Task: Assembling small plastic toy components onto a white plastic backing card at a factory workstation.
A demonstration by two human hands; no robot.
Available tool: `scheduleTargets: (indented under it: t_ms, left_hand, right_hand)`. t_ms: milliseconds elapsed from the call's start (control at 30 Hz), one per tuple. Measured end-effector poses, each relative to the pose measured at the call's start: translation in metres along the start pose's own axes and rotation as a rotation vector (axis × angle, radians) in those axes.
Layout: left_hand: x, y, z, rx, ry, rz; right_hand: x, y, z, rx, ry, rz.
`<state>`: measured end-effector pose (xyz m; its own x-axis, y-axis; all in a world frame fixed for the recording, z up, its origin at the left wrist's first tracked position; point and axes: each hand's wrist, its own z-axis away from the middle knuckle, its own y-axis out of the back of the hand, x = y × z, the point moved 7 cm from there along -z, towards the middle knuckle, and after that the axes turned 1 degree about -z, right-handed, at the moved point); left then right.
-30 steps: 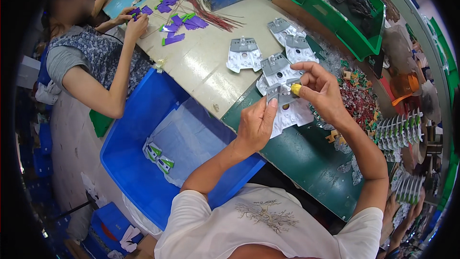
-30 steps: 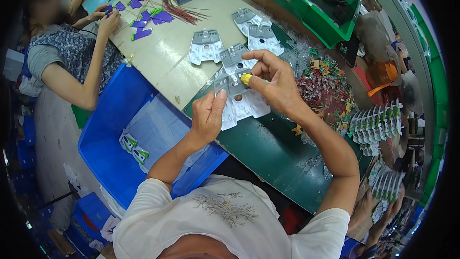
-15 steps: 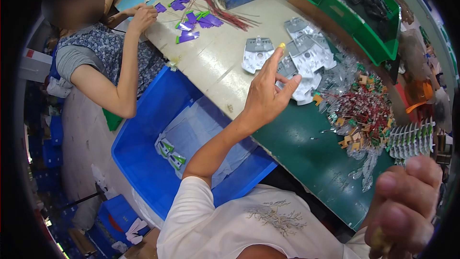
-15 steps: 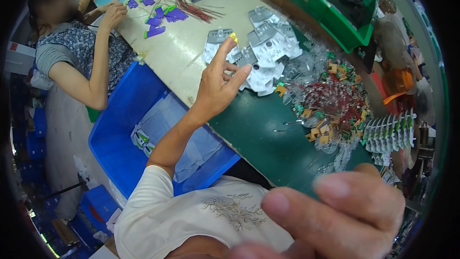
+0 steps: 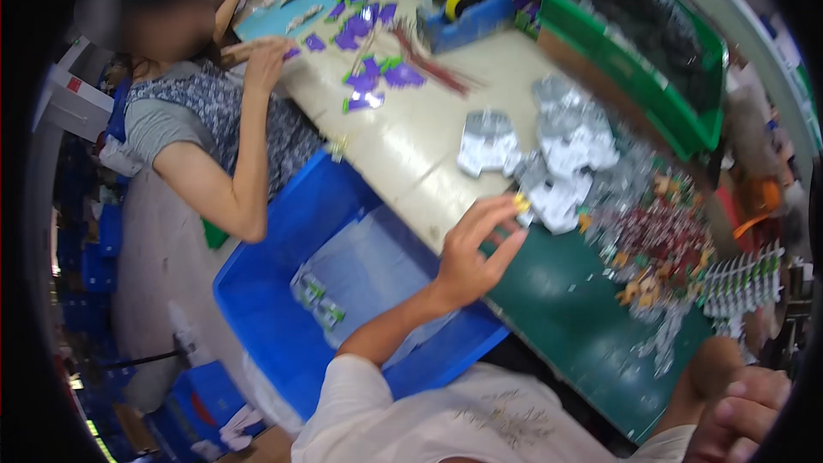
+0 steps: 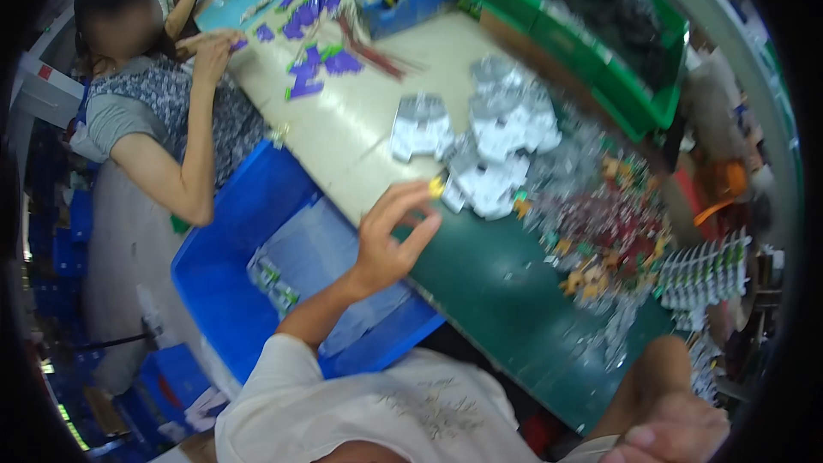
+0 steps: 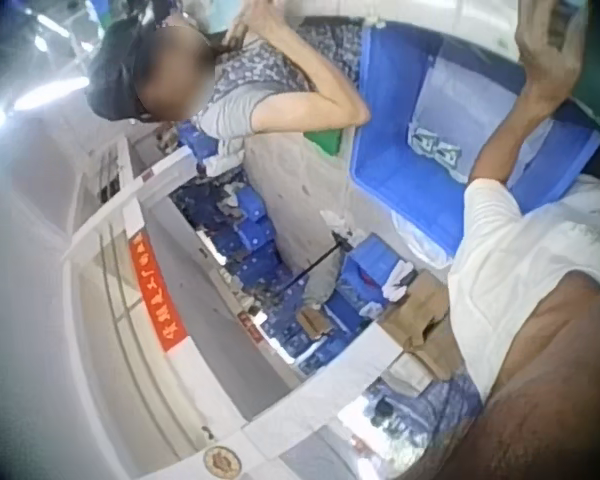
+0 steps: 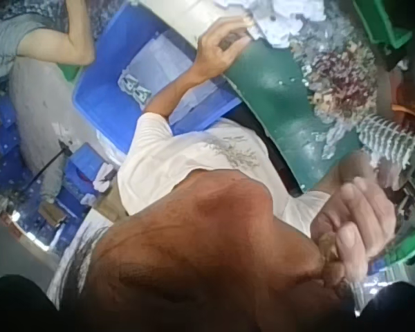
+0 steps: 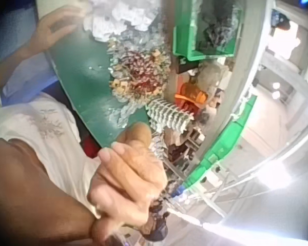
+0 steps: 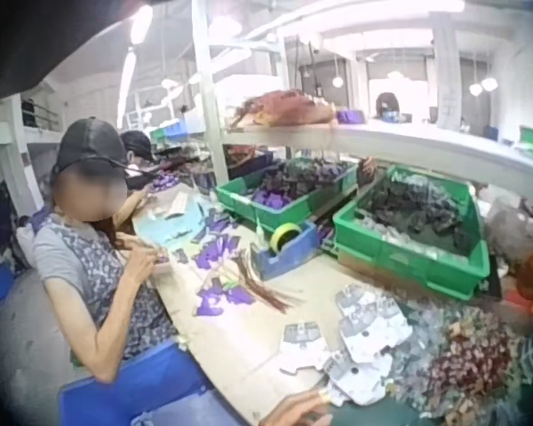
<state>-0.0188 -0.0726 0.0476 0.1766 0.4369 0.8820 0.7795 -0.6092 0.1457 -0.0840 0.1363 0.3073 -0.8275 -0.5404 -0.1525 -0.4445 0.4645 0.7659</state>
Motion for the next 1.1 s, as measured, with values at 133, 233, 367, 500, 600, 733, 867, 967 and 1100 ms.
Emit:
scheduleTargets:
  t_ms: [133,233,367,500,600,733,867,967,1100]
  left_hand:
    - [-0.009,0.039,0.025,0.124,0.039,-0.113]
    - [-0.020,0.059,0.037,0.238,0.056,-0.041]
    - [-0.033,0.087,0.062,0.343,0.094,-0.140]
    - [-0.045,0.096,0.078,0.382,0.200,-0.190]
    - [-0.058,0.098,0.085,0.411,0.259,-0.177]
    - [-0.072,0.128,0.110,0.474,0.317,-0.272]
    - [-0.115,0.142,0.147,0.475,0.464,-0.347]
    - [-0.208,0.144,0.225,0.428,0.756,-0.427]
    - [-0.307,0.139,0.262,0.453,0.775,-0.493]
  right_hand:
    - [0.066,-0.038,0.021,-0.042,-0.513,0.230]
    - [0.158,-0.034,0.007,0.478,-0.591,0.117]
    - [0.337,-0.045,0.012,0.344,-0.790,0.082]
    - [0.497,-0.088,0.038,-0.104,-0.963,0.396]
    - [0.564,-0.114,0.050,-0.187,-1.089,0.507]
    - [0.610,-0.172,0.044,-0.529,-0.905,0.610]
    - [0.657,-0.089,0.089,-0.510,-0.789,0.648]
    - [0.665,-0.061,0.108,-0.279,-0.878,0.506]
    - [0.641,-0.020,0.147,-0.118,-1.179,-0.084]
